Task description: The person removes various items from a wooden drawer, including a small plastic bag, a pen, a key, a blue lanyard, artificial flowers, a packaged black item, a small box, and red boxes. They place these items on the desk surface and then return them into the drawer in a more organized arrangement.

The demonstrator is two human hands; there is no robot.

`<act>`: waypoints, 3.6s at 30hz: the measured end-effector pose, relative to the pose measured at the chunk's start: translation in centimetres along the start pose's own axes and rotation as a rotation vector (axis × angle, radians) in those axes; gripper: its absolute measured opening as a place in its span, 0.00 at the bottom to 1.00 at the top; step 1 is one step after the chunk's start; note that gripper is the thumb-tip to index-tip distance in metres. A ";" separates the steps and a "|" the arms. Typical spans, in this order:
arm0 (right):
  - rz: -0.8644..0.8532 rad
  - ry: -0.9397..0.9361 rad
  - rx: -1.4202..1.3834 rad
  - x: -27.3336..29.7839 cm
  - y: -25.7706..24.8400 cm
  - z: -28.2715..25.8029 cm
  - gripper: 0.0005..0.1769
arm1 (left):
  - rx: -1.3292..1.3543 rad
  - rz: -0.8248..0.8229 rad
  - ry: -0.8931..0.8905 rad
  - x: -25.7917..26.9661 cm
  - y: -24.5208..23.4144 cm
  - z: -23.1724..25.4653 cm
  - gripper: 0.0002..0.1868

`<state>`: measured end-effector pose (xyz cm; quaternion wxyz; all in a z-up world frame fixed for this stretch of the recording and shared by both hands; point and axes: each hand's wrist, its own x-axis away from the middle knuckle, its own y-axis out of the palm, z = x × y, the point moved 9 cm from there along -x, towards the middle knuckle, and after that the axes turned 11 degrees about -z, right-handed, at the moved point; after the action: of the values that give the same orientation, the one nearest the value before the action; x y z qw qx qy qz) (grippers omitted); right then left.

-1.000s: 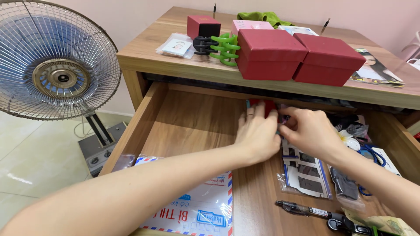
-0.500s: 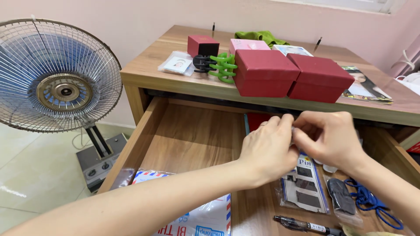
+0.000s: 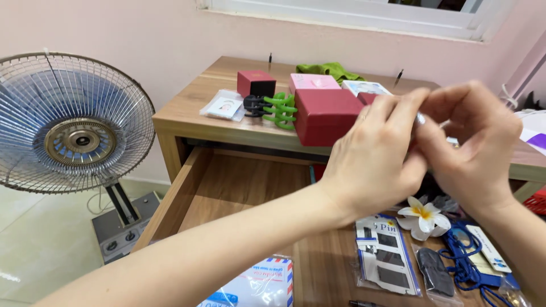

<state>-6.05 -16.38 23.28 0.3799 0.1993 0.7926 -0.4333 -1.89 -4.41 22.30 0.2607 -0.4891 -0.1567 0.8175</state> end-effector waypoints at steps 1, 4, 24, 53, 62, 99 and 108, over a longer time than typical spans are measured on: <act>0.005 -0.003 0.003 -0.7 -0.3 0.4 0.06 | -0.001 0.001 0.007 -0.8 -0.3 0.1 0.31; 0.055 -0.059 -0.044 -3.0 -1.6 1.2 0.07 | -0.039 0.056 0.035 -3.6 -1.5 0.4 0.29; -0.075 0.698 -0.295 -9.9 -0.3 13.1 0.09 | 0.066 -0.192 -0.584 -11.3 -4.6 -7.7 0.30; -0.217 1.015 -0.439 -7.9 5.9 22.4 0.21 | -0.028 -0.646 -0.569 -18.0 6.3 -16.4 0.48; -0.109 0.909 -0.610 -7.2 5.9 24.2 0.25 | 0.076 -0.553 -0.589 -18.4 6.0 -16.4 0.48; 0.330 0.688 -0.676 -8.6 -0.2 21.7 0.18 | 0.119 0.003 -0.672 -17.9 3.9 -12.3 0.26; 0.318 0.611 -0.632 -7.3 -3.1 15.1 0.03 | 0.232 0.118 -0.464 -15.7 1.9 -8.7 0.15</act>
<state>3.04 -30.64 25.50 0.2328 0.3114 0.9209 -0.0281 11.27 -15.04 28.50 0.2241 -0.2639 -0.0888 0.9339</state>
